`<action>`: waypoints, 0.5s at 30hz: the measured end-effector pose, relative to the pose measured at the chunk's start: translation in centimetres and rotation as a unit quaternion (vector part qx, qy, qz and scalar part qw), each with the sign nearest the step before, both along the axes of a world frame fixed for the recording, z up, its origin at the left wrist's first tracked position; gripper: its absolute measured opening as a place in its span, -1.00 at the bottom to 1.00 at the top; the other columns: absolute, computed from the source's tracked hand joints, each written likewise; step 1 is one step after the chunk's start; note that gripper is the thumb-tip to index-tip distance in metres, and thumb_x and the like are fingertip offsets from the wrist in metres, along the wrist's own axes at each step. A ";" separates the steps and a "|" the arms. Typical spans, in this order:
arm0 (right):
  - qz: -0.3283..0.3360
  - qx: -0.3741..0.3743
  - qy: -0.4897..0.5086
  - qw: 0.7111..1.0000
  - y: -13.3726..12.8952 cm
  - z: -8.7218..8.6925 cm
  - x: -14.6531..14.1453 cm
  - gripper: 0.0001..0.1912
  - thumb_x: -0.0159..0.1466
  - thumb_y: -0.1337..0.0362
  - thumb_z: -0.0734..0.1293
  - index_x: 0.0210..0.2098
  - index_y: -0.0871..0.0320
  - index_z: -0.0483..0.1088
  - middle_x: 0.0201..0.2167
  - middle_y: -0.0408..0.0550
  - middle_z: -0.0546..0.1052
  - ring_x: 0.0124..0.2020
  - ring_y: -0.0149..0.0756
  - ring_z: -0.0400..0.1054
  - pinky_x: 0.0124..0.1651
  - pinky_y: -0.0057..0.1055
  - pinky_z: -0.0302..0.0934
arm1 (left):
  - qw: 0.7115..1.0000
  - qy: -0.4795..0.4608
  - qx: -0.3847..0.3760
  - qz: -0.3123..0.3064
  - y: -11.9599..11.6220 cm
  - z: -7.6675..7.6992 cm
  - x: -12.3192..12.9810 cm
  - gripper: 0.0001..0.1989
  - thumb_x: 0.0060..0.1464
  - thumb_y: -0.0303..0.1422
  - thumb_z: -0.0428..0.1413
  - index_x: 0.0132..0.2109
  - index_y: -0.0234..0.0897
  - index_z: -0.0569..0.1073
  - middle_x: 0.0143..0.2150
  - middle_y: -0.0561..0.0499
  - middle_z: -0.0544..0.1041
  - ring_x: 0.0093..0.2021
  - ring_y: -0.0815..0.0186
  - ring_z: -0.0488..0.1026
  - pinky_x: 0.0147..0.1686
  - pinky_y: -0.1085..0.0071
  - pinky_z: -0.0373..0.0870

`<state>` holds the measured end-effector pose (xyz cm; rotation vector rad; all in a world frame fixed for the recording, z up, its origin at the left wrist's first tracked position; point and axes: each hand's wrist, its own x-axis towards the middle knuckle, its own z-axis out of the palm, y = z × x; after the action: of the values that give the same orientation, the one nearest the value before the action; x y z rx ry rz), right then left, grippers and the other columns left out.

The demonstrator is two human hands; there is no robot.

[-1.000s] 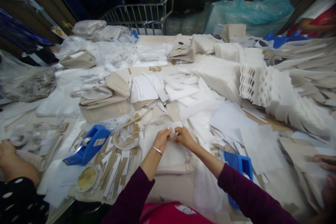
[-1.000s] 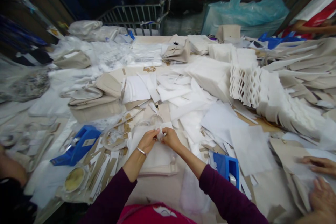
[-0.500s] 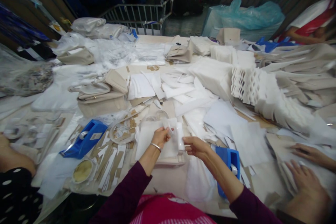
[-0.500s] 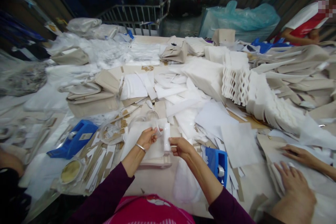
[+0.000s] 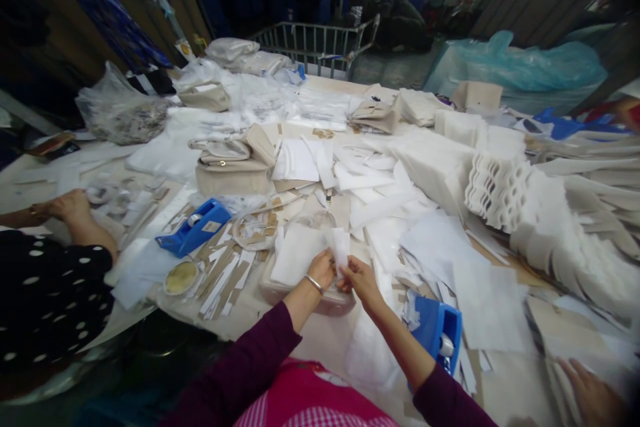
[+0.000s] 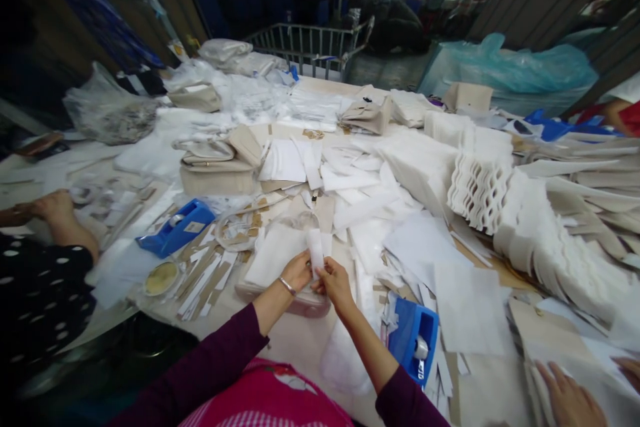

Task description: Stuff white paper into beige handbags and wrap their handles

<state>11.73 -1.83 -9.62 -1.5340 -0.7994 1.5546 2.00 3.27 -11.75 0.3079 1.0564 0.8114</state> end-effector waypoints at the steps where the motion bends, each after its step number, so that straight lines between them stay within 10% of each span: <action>1: 0.007 -0.009 -0.006 1.000 0.2 -0.3 0.0 -0.72 0.04 0.09 0.30 -0.34 0.15 0.28 -0.68 -0.23 0.40 -0.68 -0.38 0.33 -0.65 -0.51 0.19 | 1.000 -0.003 -0.002 0.012 -0.1 -0.1 0.1 -0.82 -0.06 -0.30 0.14 -0.40 -0.31 0.32 -0.59 0.07 0.37 -0.60 0.40 0.30 -0.56 0.44 0.24; 15: 0.066 -0.106 -0.029 0.992 2.1 -1.4 0.2 -0.94 0.05 0.30 0.24 -0.46 0.15 0.24 -0.72 -0.18 0.42 -0.75 -0.38 0.29 -0.68 -0.50 0.21 | 0.998 0.036 0.060 0.007 -2.4 -0.7 0.6 -0.67 -0.10 -0.14 0.19 -0.32 -0.32 0.36 -0.64 0.14 0.31 -0.69 0.48 0.19 -0.66 0.52 0.12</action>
<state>11.94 0.23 -11.04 -1.7144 -0.8027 1.7443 2.63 0.83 -12.46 0.4349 1.0793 0.8827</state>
